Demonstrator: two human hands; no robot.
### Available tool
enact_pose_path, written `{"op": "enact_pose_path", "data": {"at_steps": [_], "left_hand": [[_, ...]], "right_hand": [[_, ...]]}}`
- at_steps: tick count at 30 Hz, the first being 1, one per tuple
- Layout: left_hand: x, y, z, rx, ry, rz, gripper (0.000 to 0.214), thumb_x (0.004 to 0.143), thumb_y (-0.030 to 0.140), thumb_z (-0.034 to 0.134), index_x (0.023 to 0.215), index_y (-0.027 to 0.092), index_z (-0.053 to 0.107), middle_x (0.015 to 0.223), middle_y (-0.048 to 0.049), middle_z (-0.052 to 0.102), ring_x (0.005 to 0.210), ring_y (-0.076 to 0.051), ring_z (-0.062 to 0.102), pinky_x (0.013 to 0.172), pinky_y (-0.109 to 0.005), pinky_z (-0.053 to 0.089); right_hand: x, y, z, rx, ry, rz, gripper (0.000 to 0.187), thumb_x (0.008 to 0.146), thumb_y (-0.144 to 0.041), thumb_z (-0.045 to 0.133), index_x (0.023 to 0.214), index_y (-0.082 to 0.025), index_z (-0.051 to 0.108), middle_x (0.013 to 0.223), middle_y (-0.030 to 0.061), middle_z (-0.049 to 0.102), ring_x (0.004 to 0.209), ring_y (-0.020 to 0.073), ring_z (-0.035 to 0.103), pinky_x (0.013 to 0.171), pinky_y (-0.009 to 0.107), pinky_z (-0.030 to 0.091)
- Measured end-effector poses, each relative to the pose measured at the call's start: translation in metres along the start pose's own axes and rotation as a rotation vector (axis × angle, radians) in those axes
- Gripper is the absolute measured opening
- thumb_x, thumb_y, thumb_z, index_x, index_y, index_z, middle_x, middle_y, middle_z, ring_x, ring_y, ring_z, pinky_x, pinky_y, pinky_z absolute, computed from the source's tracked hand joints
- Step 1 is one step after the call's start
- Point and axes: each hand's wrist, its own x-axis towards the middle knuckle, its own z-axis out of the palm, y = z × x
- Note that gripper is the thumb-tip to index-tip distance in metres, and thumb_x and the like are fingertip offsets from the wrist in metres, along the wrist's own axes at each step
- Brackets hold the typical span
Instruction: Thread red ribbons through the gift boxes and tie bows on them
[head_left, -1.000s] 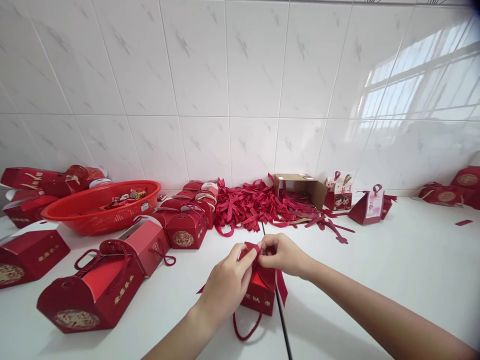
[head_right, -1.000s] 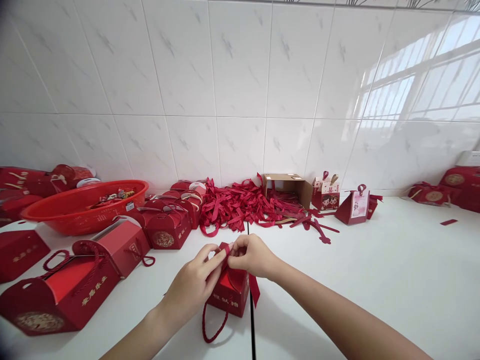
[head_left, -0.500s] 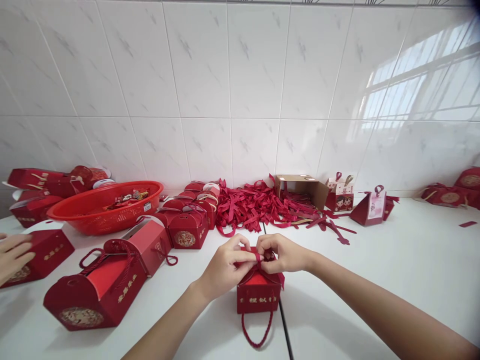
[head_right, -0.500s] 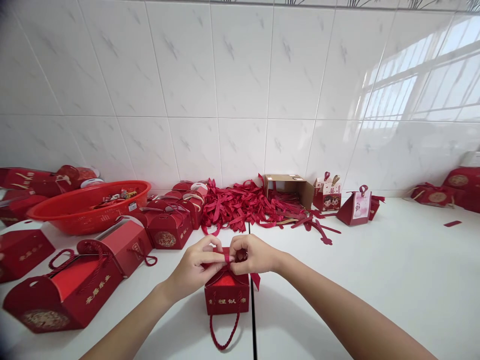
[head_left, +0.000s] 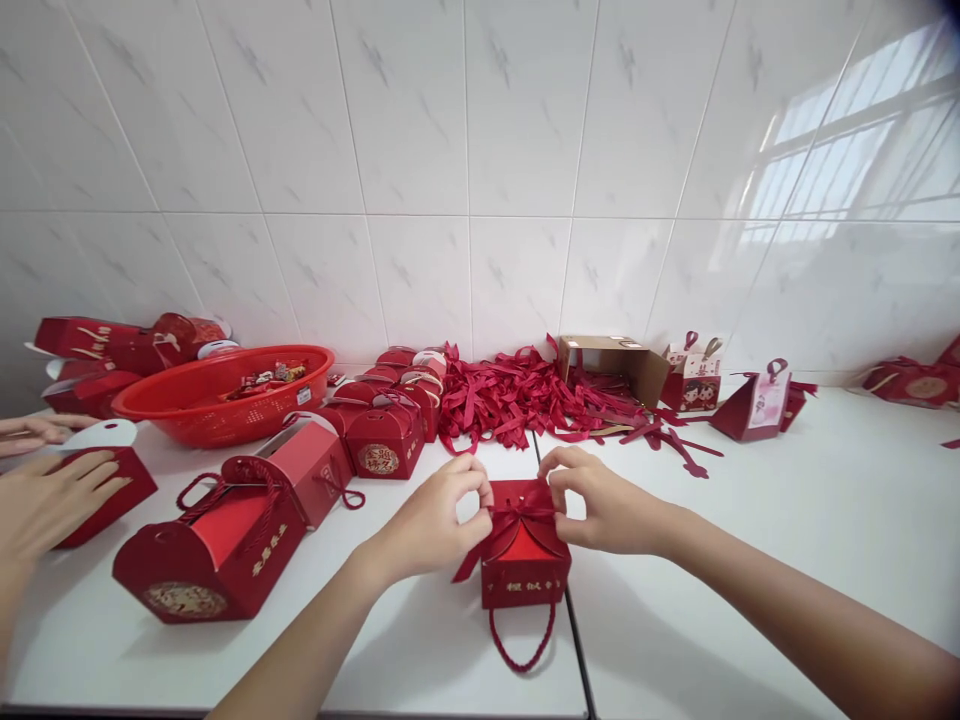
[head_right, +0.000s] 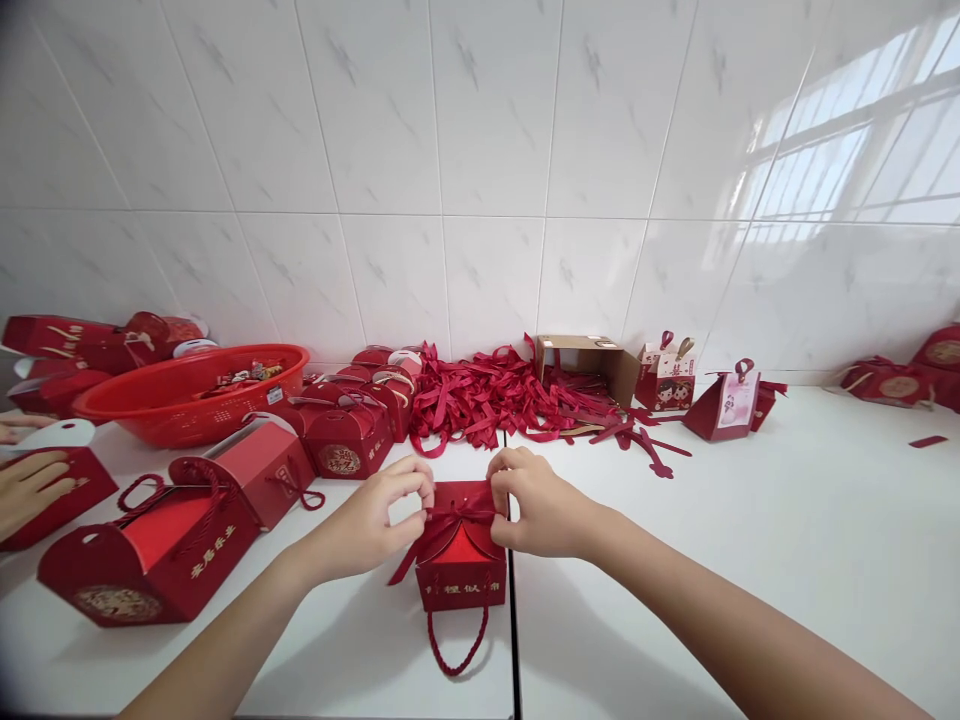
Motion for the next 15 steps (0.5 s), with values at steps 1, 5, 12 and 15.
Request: {"op": "enact_pose_path", "data": {"at_steps": [1, 5, 12, 15], "left_hand": [[0.002, 0.000, 0.002, -0.097, -0.024, -0.003, 0.009, 0.075, 0.017, 0.048, 0.071, 0.021, 0.055, 0.098, -0.0024, 0.061, 0.095, -0.019, 0.057, 0.085, -0.031, 0.044], [0.012, -0.006, 0.008, -0.271, -0.081, -0.031, 0.022, 0.084, 0.029, 0.047, 0.065, 0.021, 0.056, 0.127, -0.0029, 0.056, 0.130, -0.024, 0.038, 0.107, -0.042, 0.030], [0.009, -0.011, 0.007, -0.195, -0.171, 0.004, 0.032, 0.087, 0.040, 0.048, 0.062, 0.021, 0.053, 0.130, -0.0018, 0.056, 0.138, -0.026, 0.024, 0.111, -0.051, 0.019], [0.008, -0.007, 0.009, -0.200, -0.121, -0.011, 0.034, 0.084, 0.043, 0.054, 0.058, 0.020, 0.049, 0.131, -0.0018, 0.056, 0.139, -0.027, 0.021, 0.111, -0.052, 0.020]], "right_hand": [[-0.001, -0.002, 0.002, -0.057, 0.035, -0.020, 0.009, 0.070, -0.013, 0.059, 0.065, -0.019, 0.054, 0.105, 0.0072, 0.057, 0.100, 0.0240, 0.052, 0.087, 0.042, 0.042], [-0.001, -0.004, 0.010, -0.193, 0.128, -0.046, 0.007, 0.080, -0.018, 0.052, 0.073, -0.020, 0.055, 0.110, 0.0085, 0.057, 0.105, 0.0253, 0.049, 0.091, 0.047, 0.038], [-0.004, -0.001, 0.009, -0.295, 0.149, -0.045, 0.011, 0.075, -0.019, 0.057, 0.064, -0.019, 0.056, 0.106, 0.0076, 0.059, 0.106, 0.0261, 0.048, 0.090, 0.047, 0.037], [-0.005, -0.001, 0.010, -0.307, 0.170, -0.058, 0.015, 0.077, -0.020, 0.055, 0.062, -0.019, 0.058, 0.107, 0.0084, 0.059, 0.107, 0.0266, 0.048, 0.091, 0.048, 0.037]]}}
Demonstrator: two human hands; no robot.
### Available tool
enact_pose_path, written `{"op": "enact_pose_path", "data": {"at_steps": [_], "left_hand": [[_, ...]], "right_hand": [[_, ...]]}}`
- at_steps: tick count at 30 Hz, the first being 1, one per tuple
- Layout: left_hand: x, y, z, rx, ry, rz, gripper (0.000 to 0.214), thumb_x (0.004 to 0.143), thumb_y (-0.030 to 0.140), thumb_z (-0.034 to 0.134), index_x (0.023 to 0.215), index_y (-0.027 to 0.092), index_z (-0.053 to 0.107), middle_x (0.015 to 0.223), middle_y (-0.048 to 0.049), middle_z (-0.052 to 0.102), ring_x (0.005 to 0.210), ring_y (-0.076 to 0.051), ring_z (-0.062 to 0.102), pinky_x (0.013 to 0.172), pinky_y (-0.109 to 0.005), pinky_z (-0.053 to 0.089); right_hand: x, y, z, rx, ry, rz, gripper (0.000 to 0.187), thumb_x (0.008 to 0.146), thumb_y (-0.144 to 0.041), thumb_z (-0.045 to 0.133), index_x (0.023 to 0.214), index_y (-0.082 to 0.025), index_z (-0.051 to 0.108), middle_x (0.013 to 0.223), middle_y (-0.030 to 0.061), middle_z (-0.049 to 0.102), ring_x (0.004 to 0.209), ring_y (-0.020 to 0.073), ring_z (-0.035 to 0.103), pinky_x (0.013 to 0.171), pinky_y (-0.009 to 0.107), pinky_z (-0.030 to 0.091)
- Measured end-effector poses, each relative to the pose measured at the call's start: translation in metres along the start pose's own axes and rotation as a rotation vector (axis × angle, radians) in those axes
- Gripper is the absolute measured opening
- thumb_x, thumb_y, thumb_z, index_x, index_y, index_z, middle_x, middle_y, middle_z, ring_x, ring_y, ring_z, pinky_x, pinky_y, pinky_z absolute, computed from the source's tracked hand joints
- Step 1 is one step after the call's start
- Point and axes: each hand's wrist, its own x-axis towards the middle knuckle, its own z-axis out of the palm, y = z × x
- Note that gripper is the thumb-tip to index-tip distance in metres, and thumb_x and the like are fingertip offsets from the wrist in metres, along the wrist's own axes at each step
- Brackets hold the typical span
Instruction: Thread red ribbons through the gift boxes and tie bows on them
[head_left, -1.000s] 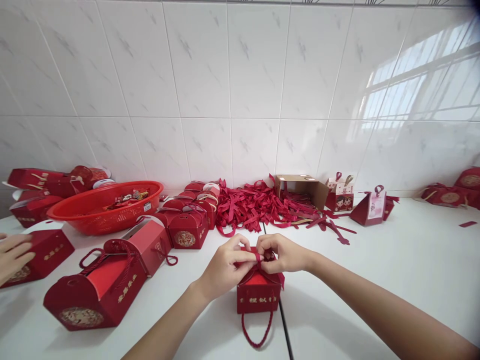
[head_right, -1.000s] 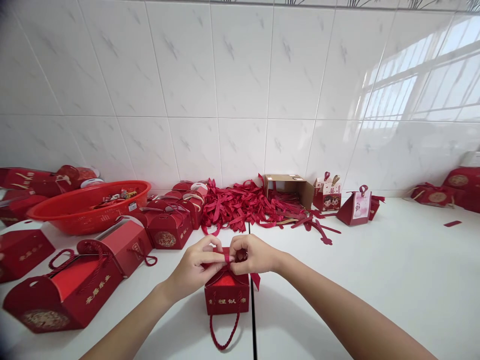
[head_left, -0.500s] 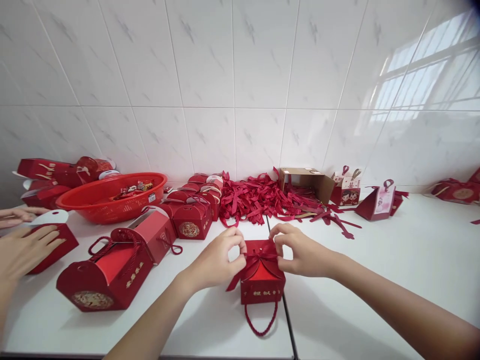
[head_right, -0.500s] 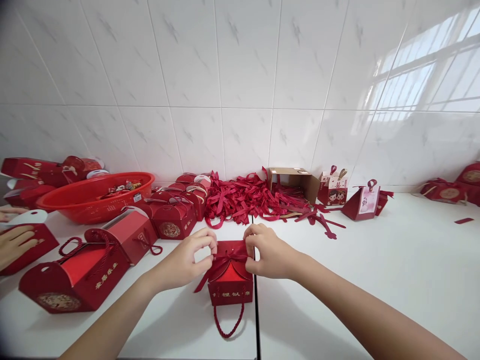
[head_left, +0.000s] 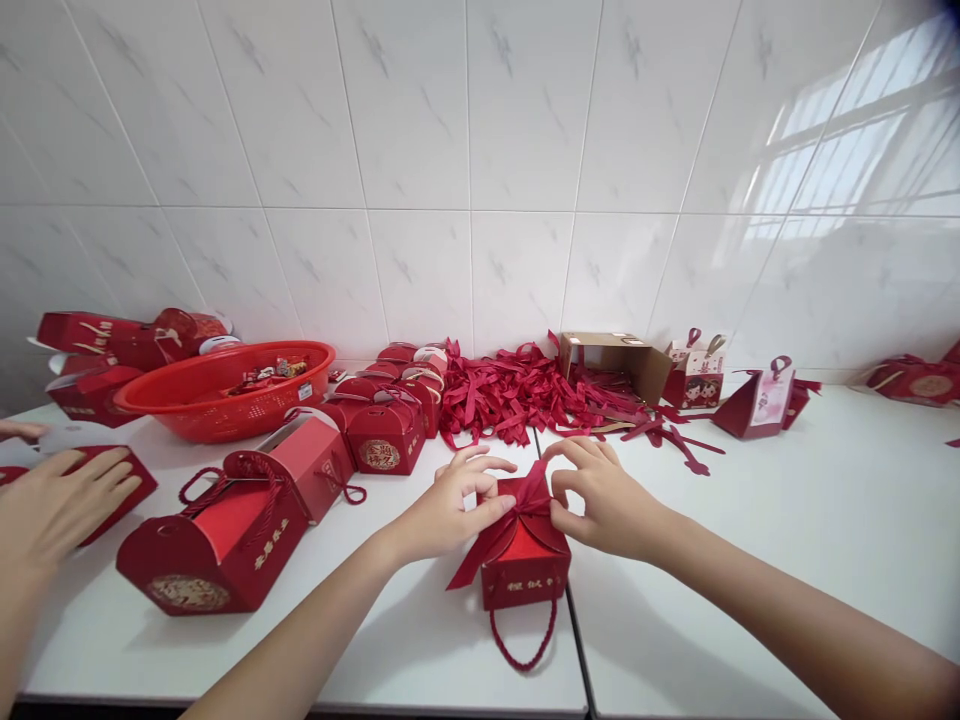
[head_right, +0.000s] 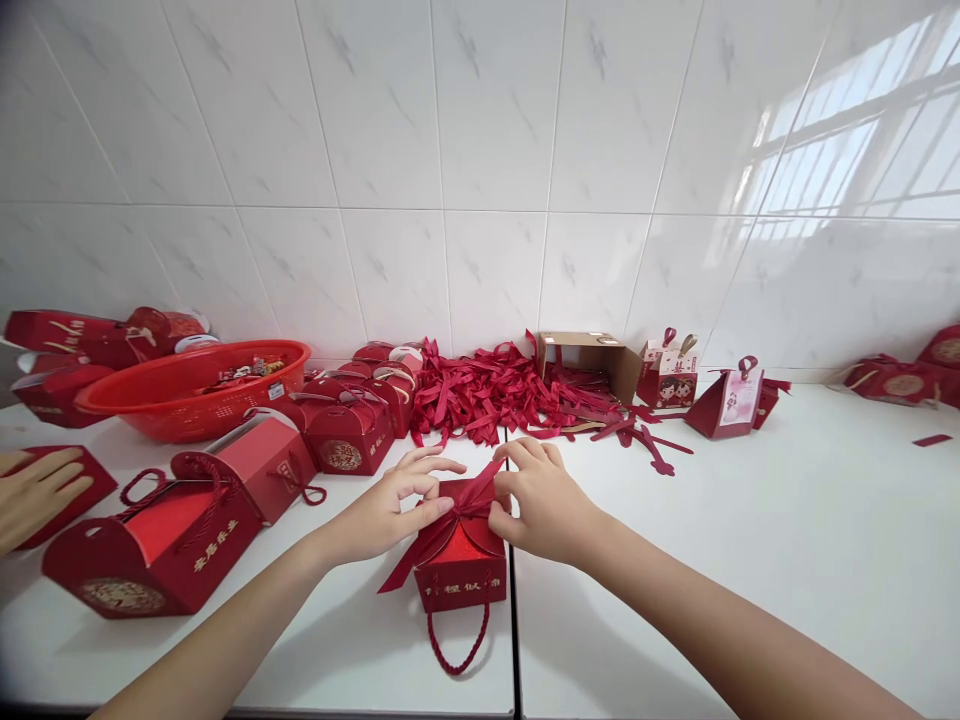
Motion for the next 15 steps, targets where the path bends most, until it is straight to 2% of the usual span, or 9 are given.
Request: {"op": "enact_pose_path", "data": {"at_steps": [5, 9, 15], "left_hand": [[0.000, 0.009, 0.000, -0.155, 0.018, -0.073, 0.030, 0.082, 0.045, 0.057, 0.064, 0.021, 0.056, 0.134, -0.0010, 0.054, 0.139, -0.027, 0.026, 0.112, -0.053, 0.019], [-0.003, 0.008, 0.001, -0.109, 0.057, -0.088, 0.031, 0.082, 0.043, 0.056, 0.059, 0.022, 0.052, 0.132, 0.0012, 0.056, 0.140, -0.026, 0.022, 0.113, -0.053, 0.015], [-0.012, -0.001, 0.010, 0.021, 0.147, -0.161, 0.027, 0.083, 0.043, 0.054, 0.065, 0.023, 0.055, 0.135, 0.0016, 0.054, 0.142, -0.029, 0.017, 0.111, -0.056, 0.016]], "right_hand": [[-0.003, 0.003, 0.001, 0.036, 0.007, 0.010, 0.015, 0.077, -0.018, 0.053, 0.063, -0.020, 0.058, 0.111, 0.0082, 0.059, 0.108, 0.0261, 0.049, 0.092, 0.049, 0.037], [-0.006, 0.006, 0.000, 0.098, -0.015, 0.046, 0.019, 0.075, -0.017, 0.053, 0.057, -0.019, 0.051, 0.110, 0.0079, 0.059, 0.110, 0.0263, 0.049, 0.094, 0.050, 0.036], [-0.008, 0.006, -0.002, 0.270, -0.094, 0.142, 0.020, 0.072, -0.014, 0.054, 0.054, -0.018, 0.044, 0.113, 0.0065, 0.058, 0.110, 0.0248, 0.050, 0.092, 0.045, 0.039]]}}
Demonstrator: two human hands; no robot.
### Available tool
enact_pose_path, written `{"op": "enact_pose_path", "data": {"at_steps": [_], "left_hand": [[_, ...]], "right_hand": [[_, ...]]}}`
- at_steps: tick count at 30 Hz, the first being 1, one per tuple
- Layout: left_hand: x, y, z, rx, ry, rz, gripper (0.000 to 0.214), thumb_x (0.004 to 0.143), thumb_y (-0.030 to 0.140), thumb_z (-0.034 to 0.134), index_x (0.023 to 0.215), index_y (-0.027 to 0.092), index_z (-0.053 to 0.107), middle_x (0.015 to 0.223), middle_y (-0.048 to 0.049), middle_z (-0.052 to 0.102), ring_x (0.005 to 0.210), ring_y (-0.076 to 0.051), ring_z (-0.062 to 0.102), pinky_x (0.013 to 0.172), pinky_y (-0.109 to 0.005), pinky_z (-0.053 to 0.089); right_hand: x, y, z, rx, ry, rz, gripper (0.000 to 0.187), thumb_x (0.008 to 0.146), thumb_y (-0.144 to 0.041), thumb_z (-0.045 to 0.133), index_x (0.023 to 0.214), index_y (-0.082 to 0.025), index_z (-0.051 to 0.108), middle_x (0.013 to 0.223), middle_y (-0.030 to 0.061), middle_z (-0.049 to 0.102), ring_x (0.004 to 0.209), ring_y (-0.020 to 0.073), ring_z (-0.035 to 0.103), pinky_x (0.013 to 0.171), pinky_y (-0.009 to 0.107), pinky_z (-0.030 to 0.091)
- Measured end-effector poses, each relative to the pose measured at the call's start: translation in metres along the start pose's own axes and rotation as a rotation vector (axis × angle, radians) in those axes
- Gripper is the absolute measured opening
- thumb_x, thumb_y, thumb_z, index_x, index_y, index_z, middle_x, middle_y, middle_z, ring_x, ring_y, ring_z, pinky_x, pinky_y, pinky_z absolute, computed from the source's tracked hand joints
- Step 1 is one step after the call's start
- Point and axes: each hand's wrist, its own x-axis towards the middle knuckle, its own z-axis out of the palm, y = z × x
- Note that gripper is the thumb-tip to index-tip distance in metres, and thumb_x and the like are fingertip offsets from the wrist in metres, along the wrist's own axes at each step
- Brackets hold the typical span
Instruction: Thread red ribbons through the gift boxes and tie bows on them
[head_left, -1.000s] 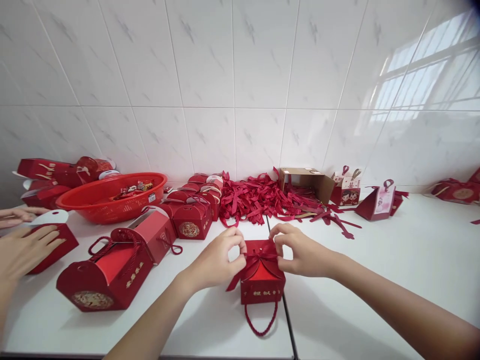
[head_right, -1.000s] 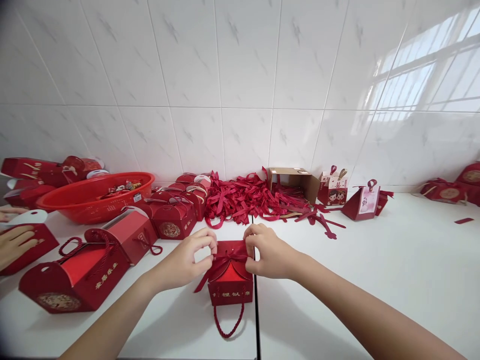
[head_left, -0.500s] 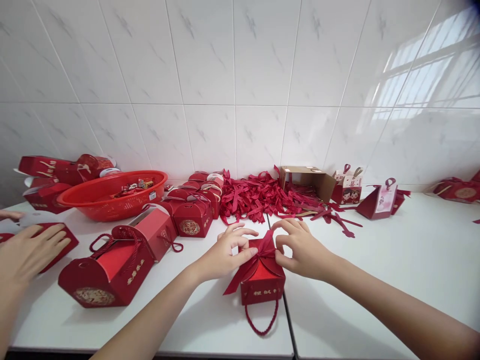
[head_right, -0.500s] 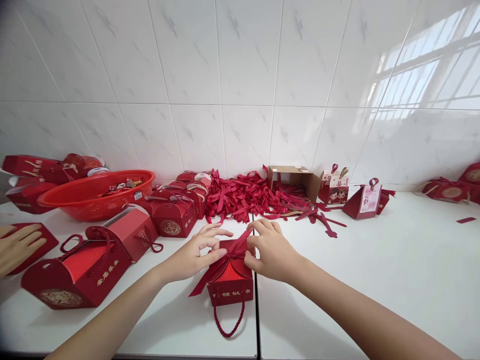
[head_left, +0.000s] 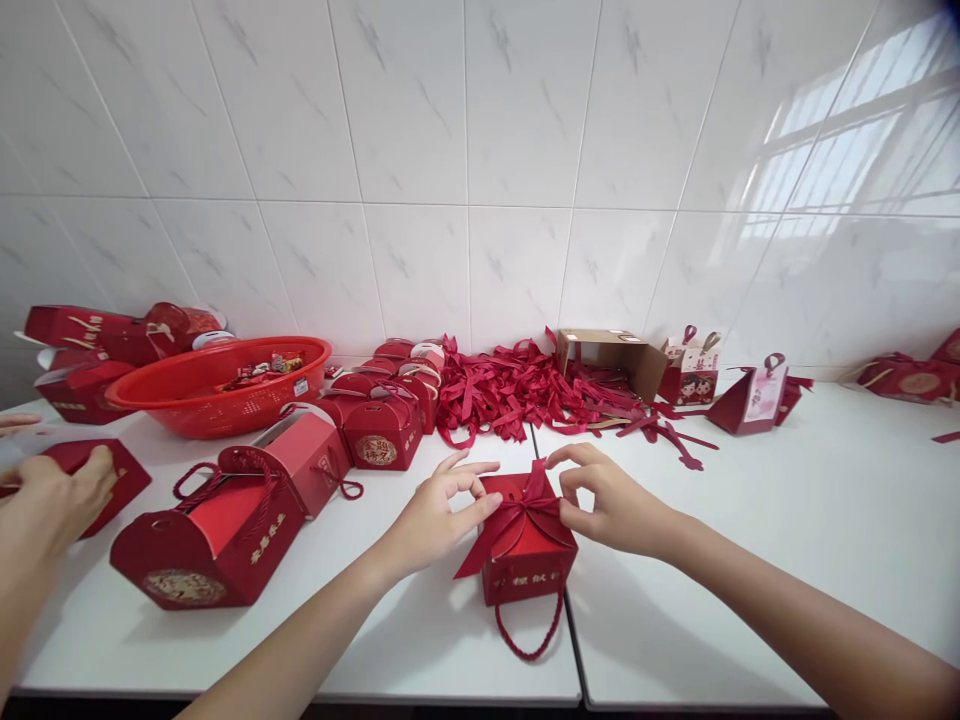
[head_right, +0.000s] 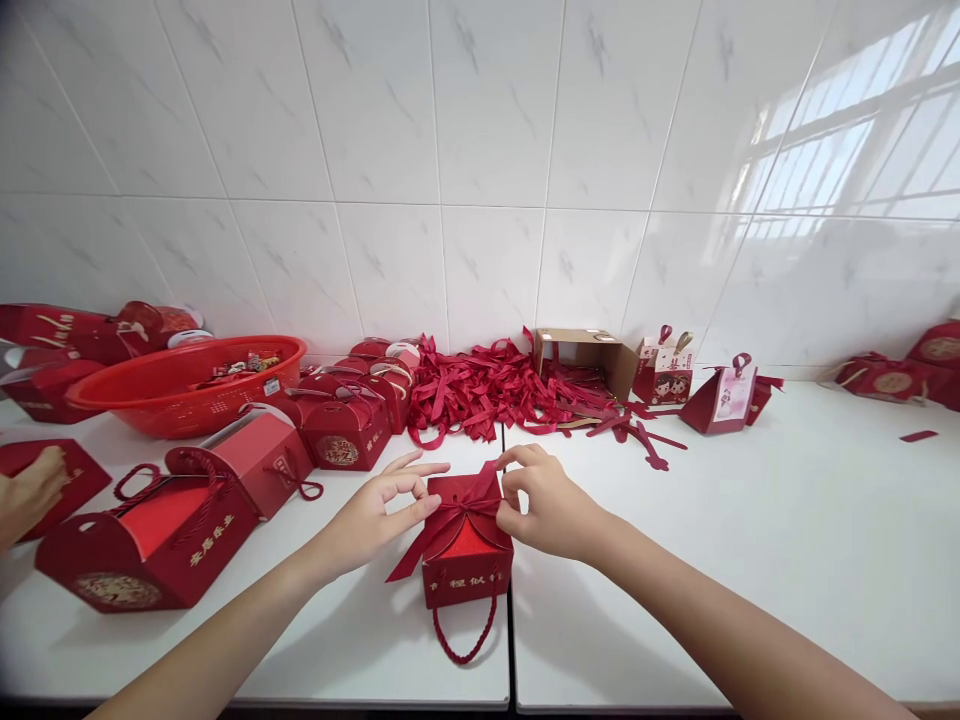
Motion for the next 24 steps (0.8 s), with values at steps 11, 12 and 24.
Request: {"op": "enact_pose_path", "data": {"at_steps": [11, 12, 24], "left_hand": [[-0.010, 0.001, 0.000, 0.341, 0.083, 0.092, 0.026, 0.087, 0.035, 0.047, 0.066, 0.020, 0.049, 0.135, -0.0001, 0.055, 0.141, -0.032, 0.018, 0.105, -0.063, 0.013], [-0.010, 0.000, 0.001, 0.343, 0.084, 0.091, 0.026, 0.087, 0.035, 0.047, 0.066, 0.020, 0.049, 0.135, -0.0001, 0.055, 0.141, -0.032, 0.018, 0.105, -0.063, 0.012], [-0.008, -0.031, 0.010, -0.072, 0.113, 0.107, 0.027, 0.088, 0.040, 0.047, 0.068, 0.021, 0.048, 0.127, -0.0061, 0.058, 0.120, -0.023, 0.052, 0.103, -0.041, 0.037]], "right_hand": [[0.001, 0.002, 0.000, 0.113, -0.026, 0.040, 0.021, 0.067, -0.011, 0.056, 0.051, -0.018, 0.045, 0.119, 0.0038, 0.058, 0.112, 0.0243, 0.049, 0.092, 0.042, 0.039], [0.000, 0.002, 0.001, 0.110, -0.023, 0.043, 0.021, 0.067, -0.011, 0.056, 0.051, -0.018, 0.045, 0.120, 0.0036, 0.058, 0.113, 0.0244, 0.049, 0.092, 0.042, 0.039], [-0.007, 0.035, 0.007, 0.439, -0.120, -0.020, 0.052, 0.068, -0.045, 0.074, 0.108, -0.025, 0.047, 0.138, 0.0097, 0.041, 0.130, 0.0250, 0.037, 0.105, 0.045, 0.035]]}}
